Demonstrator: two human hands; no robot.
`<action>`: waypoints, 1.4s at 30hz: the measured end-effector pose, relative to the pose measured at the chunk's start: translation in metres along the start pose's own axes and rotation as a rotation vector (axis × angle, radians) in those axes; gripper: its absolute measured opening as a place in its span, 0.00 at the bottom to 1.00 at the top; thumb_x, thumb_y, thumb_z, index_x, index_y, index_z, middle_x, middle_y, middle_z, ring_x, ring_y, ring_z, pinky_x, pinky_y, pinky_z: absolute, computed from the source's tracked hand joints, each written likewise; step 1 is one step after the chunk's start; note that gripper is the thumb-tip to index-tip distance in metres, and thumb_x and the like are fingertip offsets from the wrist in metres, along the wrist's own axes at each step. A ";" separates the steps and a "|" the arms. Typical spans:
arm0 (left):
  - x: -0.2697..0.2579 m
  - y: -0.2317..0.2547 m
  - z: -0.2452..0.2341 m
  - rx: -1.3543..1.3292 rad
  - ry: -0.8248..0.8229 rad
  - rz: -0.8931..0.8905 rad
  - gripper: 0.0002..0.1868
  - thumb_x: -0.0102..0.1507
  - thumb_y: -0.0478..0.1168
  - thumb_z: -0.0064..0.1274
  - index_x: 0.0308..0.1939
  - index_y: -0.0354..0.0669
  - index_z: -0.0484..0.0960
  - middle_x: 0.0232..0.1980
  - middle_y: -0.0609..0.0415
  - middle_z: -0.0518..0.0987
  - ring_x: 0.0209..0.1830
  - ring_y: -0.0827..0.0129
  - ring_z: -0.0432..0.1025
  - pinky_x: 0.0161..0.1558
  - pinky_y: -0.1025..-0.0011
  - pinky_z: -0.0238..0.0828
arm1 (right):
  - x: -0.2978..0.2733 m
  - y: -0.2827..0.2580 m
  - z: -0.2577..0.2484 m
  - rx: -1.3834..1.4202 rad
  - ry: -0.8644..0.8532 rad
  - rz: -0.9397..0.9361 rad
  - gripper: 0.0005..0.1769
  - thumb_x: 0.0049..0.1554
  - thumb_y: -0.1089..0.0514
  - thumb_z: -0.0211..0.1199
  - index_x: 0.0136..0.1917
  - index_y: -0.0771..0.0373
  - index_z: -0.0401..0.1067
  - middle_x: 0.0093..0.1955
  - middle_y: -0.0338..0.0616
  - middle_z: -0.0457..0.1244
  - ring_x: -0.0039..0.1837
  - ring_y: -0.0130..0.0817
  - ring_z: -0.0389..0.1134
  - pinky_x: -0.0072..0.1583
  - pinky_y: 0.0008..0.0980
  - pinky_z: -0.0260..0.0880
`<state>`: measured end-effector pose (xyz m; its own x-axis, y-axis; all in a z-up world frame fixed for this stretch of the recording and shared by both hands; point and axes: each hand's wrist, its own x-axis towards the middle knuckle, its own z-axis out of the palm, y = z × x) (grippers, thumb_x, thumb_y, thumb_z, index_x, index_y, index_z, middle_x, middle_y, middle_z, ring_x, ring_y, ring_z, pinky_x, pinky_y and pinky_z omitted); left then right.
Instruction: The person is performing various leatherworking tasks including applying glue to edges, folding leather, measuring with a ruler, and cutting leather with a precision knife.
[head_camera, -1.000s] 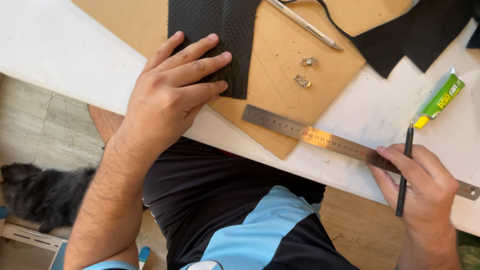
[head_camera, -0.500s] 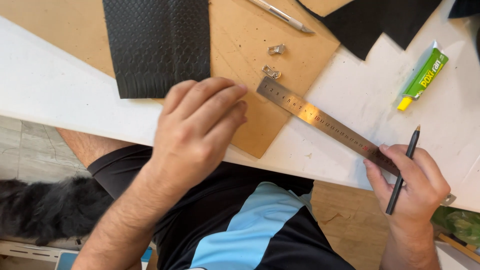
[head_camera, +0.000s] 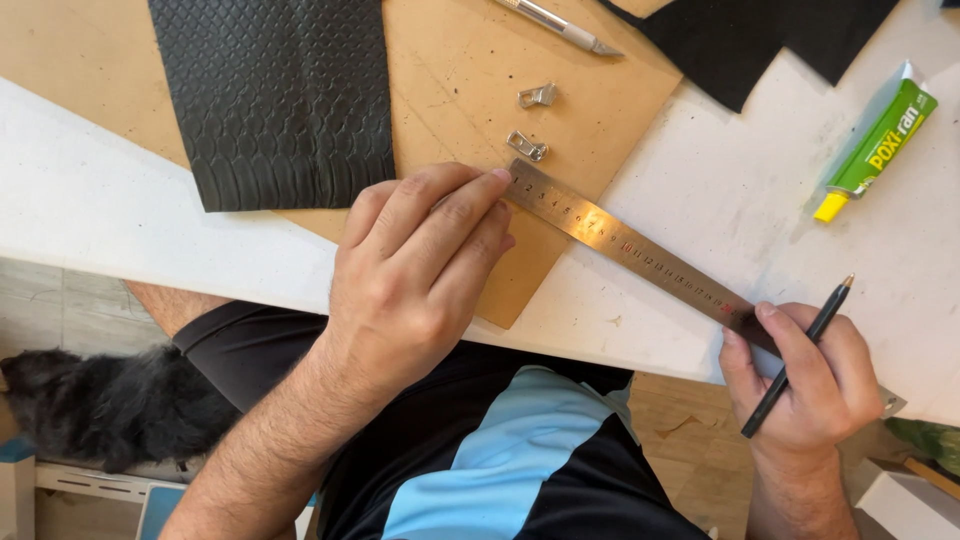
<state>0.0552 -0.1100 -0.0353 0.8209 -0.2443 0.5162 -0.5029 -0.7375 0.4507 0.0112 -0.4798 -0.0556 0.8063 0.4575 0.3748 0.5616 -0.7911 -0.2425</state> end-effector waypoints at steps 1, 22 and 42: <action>0.000 0.000 0.000 0.005 -0.003 0.003 0.04 0.73 0.30 0.55 0.43 0.31 0.81 0.55 0.44 0.82 0.53 0.52 0.77 0.50 0.61 0.67 | -0.001 0.000 0.000 -0.020 -0.001 0.003 0.15 0.66 0.60 0.69 0.56 0.79 0.78 0.49 0.70 0.67 0.47 0.59 0.68 0.50 0.53 0.71; -0.003 0.000 0.000 0.003 0.000 0.008 0.03 0.73 0.29 0.55 0.44 0.30 0.82 0.56 0.45 0.81 0.54 0.53 0.77 0.50 0.61 0.68 | -0.003 -0.001 0.003 -0.003 0.031 0.007 0.14 0.66 0.62 0.69 0.56 0.79 0.77 0.48 0.69 0.66 0.47 0.59 0.67 0.50 0.52 0.70; -0.006 0.000 0.001 0.053 0.002 0.026 0.04 0.73 0.30 0.55 0.43 0.32 0.82 0.57 0.46 0.81 0.55 0.54 0.77 0.50 0.61 0.69 | -0.001 -0.001 0.004 0.009 0.040 0.007 0.15 0.66 0.61 0.69 0.55 0.80 0.77 0.48 0.69 0.65 0.47 0.58 0.67 0.50 0.52 0.71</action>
<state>0.0508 -0.1090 -0.0395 0.8073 -0.2627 0.5285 -0.5090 -0.7631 0.3982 0.0106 -0.4777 -0.0598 0.8021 0.4353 0.4089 0.5579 -0.7905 -0.2528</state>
